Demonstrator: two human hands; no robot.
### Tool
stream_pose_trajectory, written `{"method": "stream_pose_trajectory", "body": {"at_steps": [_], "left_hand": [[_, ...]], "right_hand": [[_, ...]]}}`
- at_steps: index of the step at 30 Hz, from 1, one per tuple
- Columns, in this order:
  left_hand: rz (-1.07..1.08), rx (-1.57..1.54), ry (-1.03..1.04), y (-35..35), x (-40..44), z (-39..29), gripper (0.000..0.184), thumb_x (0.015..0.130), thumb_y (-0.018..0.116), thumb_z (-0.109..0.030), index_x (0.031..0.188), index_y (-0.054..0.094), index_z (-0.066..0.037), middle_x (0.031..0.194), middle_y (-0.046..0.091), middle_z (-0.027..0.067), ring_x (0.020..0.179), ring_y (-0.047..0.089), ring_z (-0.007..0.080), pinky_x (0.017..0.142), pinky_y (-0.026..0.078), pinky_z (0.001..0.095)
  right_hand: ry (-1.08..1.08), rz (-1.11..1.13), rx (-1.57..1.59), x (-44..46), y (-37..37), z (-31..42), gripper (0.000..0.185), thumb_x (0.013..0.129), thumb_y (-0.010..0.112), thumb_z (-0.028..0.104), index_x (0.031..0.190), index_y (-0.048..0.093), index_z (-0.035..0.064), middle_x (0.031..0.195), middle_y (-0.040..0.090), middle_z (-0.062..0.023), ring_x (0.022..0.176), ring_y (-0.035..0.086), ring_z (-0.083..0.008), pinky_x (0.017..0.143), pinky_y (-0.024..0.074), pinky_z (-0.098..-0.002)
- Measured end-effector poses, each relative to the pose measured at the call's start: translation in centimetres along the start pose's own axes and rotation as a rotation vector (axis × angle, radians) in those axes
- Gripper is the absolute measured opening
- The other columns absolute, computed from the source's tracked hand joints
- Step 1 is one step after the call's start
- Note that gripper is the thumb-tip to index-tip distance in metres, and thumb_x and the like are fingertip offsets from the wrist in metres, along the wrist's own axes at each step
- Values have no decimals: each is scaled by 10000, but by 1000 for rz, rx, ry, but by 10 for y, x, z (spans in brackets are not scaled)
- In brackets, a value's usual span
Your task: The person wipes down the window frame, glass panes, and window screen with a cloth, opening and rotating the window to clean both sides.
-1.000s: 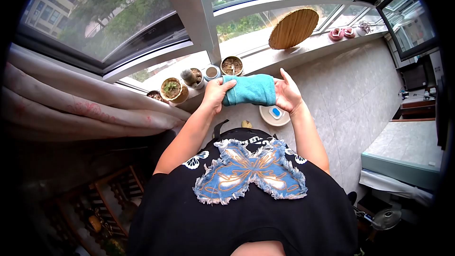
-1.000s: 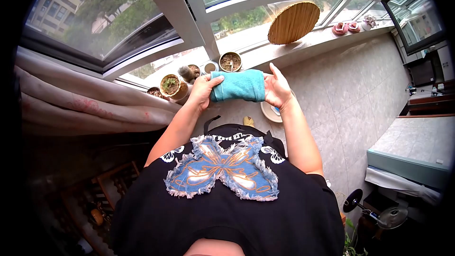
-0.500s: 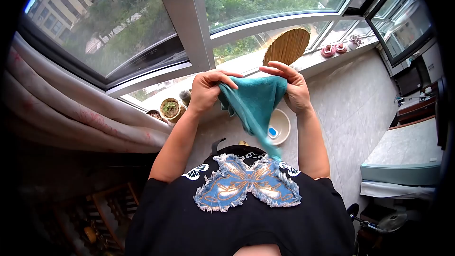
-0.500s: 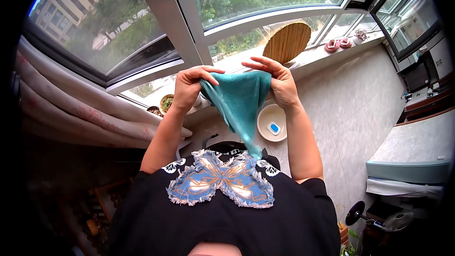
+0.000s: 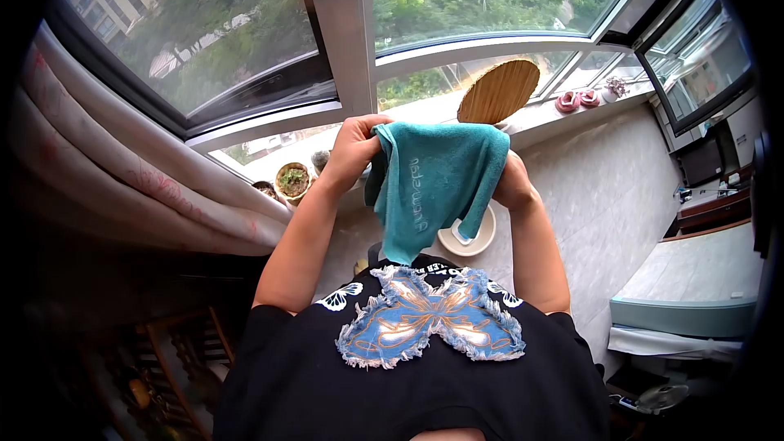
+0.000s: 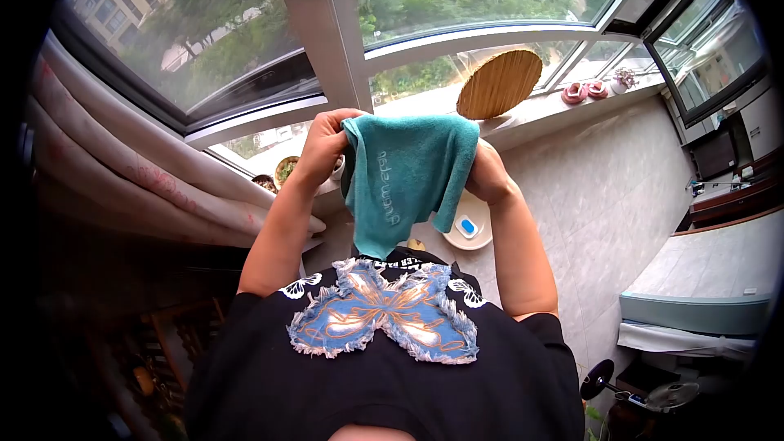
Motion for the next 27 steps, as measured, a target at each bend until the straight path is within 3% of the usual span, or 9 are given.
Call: {"method": "stream_pose_trajectory", "body": {"at_steps": [6, 9, 11, 14, 16, 18, 19, 22, 27], "left_hand": [[-132, -285, -338, -35, -17, 48, 228, 1027, 565, -116, 1188, 690, -13, 965, 745, 46, 783, 729, 132, 700, 603, 274], [-386, -178, -208, -44, -38, 34, 377, 1070, 505, -194, 1412, 564, -49, 1206, 705, 121, 1076, 688, 178, 936, 565, 326], [-400, -95, -28, -28, -52, 19, 494, 1097, 441, -348, 1523, 460, -100, 1448, 564, 123, 1287, 532, 183, 1112, 410, 351], [-294, -424, 113, 0, -58, 26, 625, 1090, 343, -513, 1602, 317, -156, 1571, 429, 94, 1319, 514, 218, 1146, 368, 386], [-240, -762, 213, 10, -63, 29, 672, 1071, 329, -586, 1619, 271, -201, 1627, 354, 74, 1410, 442, 256, 1183, 338, 454], [-146, -989, 286, 10, -73, 35, 669, 1055, 365, -584, 1609, 284, -218, 1641, 331, 63, 1478, 374, 293, 1204, 325, 520], [-113, -970, 333, 7, -78, 32, 664, 1049, 396, -564, 1607, 287, -221, 1644, 326, 60, 1489, 356, 301, 1209, 316, 541], [-144, -994, 371, -26, -85, 6, 599, 1055, 414, -527, 1549, 414, -189, 1576, 448, 95, 1446, 428, 340, 1203, 314, 578], [-520, -744, 688, -62, -127, -95, 530, 1049, 468, -488, 1475, 512, -175, 1464, 559, 96, 1346, 528, 313, 1153, 391, 550]], "right_hand": [[207, 31, 259, 17, 25, -17, 494, 1110, 359, 312, 1339, 561, -76, 1277, 661, -194, 1106, 689, -269, 963, 582, -421], [101, -44, 63, 26, 29, 11, 479, 1111, 358, 307, 1328, 569, -64, 1271, 667, -194, 1106, 692, -273, 946, 590, -416], [22, -213, -107, 18, 56, 35, 474, 1111, 348, 307, 1335, 562, -53, 1267, 663, -180, 1115, 685, -276, 930, 590, -417], [-38, 211, -547, 33, 117, 28, 504, 1099, 379, 313, 1485, 457, -1, 1405, 584, -170, 1236, 622, -236, 1010, 525, -349], [-269, 565, -1145, 24, 189, 16, 622, 1038, 543, 269, 1601, 320, 130, 1647, 280, -227, 1517, 316, -335, 1203, 322, -411], [-245, 737, -1331, 14, 213, -13, 767, 963, 672, 244, 1615, 276, 169, 1681, 159, -234, 1529, 244, -414, 1230, 276, -457], [-319, 744, -1334, 11, 225, -8, 785, 923, 705, 109, 1603, 317, 169, 1685, 211, -155, 1504, 337, -346, 1198, 354, -469], [-258, 631, -1029, 25, 219, 29, 778, 920, 698, 20, 1594, 334, 154, 1643, 323, -101, 1333, 560, -239, 1082, 491, -403], [-562, 177, -912, 84, 154, 128, 549, 1010, 644, 235, 1500, 461, 69, 1396, 605, -163, 1138, 665, -208, 916, 550, -312]]}}
Point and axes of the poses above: each hand's wrist, its own x-axis towards the middle knuckle, its own y-axis out of the palm, z = x × y, the point moved 10 cm from there along x, towards the middle knuckle
